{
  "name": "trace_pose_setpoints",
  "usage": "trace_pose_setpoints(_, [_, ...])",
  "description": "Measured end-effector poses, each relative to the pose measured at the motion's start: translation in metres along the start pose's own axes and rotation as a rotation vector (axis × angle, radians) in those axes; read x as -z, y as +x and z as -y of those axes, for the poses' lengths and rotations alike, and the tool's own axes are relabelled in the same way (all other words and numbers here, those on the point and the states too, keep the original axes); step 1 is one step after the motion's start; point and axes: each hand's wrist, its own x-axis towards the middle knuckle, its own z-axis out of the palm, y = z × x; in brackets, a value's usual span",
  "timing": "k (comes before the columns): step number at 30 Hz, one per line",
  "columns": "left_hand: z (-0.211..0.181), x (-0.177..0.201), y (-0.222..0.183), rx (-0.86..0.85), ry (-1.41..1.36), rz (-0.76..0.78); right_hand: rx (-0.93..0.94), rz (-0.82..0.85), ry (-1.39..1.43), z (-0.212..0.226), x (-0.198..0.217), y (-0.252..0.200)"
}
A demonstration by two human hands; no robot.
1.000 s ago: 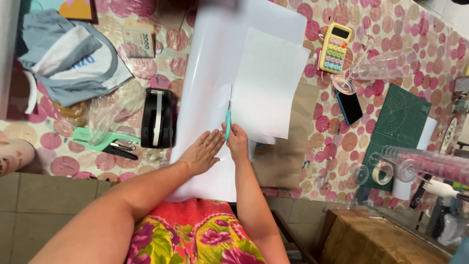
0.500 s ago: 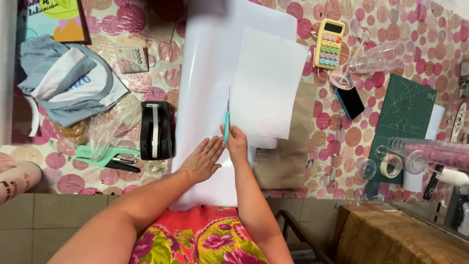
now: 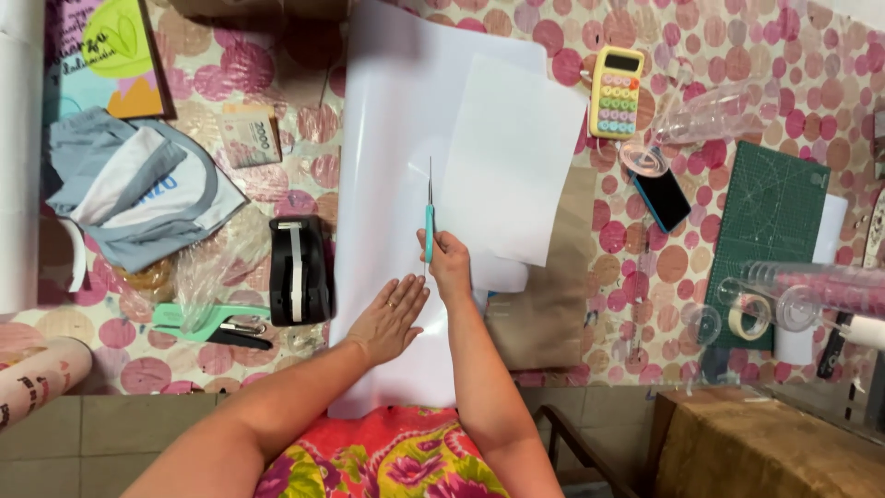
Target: Preparing and cutting white paper or vinyl sheets for a printing project
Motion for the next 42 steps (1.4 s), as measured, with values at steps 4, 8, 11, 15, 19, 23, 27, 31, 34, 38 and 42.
trace_pose_setpoints(4, [0.001, -0.002, 0.001, 0.0, 0.023, -0.018, 0.008, -0.009, 0.025, 0.023, -0.007, 0.009])
trace_pose_setpoints(8, [0.002, 0.0, 0.001, -0.003, 0.013, -0.017, 0.026, 0.005, 0.034, 0.019, -0.009, 0.025])
trace_pose_setpoints(11, [-0.001, -0.003, -0.002, -0.014, 0.009, -0.038, 0.015, -0.008, 0.047, 0.023, -0.01, 0.03])
trace_pose_setpoints(15, [0.004, -0.003, 0.001, -0.017, 0.006, -0.055, 0.021, 0.006, 0.041, 0.031, -0.016, 0.043])
trace_pose_setpoints(19, [0.002, -0.006, 0.0, -0.021, -0.004, -0.062, 0.016, 0.012, 0.032, 0.057, -0.017, 0.037])
trace_pose_setpoints(23, [0.003, -0.01, 0.0, -0.016, 0.005, -0.072, 0.016, 0.018, 0.043, 0.06, -0.021, 0.052])
trace_pose_setpoints(27, [0.001, -0.013, 0.0, -0.02, 0.004, -0.074, 0.013, 0.023, 0.049, 0.069, -0.023, 0.056])
trace_pose_setpoints(31, [0.003, -0.012, 0.0, -0.027, -0.029, -0.073, 0.019, 0.031, 0.039, 0.071, -0.027, 0.068])
trace_pose_setpoints(34, [0.003, -0.012, 0.0, -0.032, -0.045, -0.066, 0.029, 0.036, 0.027, 0.078, -0.029, 0.071])
trace_pose_setpoints(38, [0.004, -0.012, 0.001, -0.034, -0.047, -0.059, 0.036, 0.042, 0.025, 0.083, -0.03, 0.083])
trace_pose_setpoints(42, [0.004, -0.015, 0.001, -0.046, -0.063, -0.101, 0.047, 0.042, 0.037, 0.098, -0.036, 0.094])
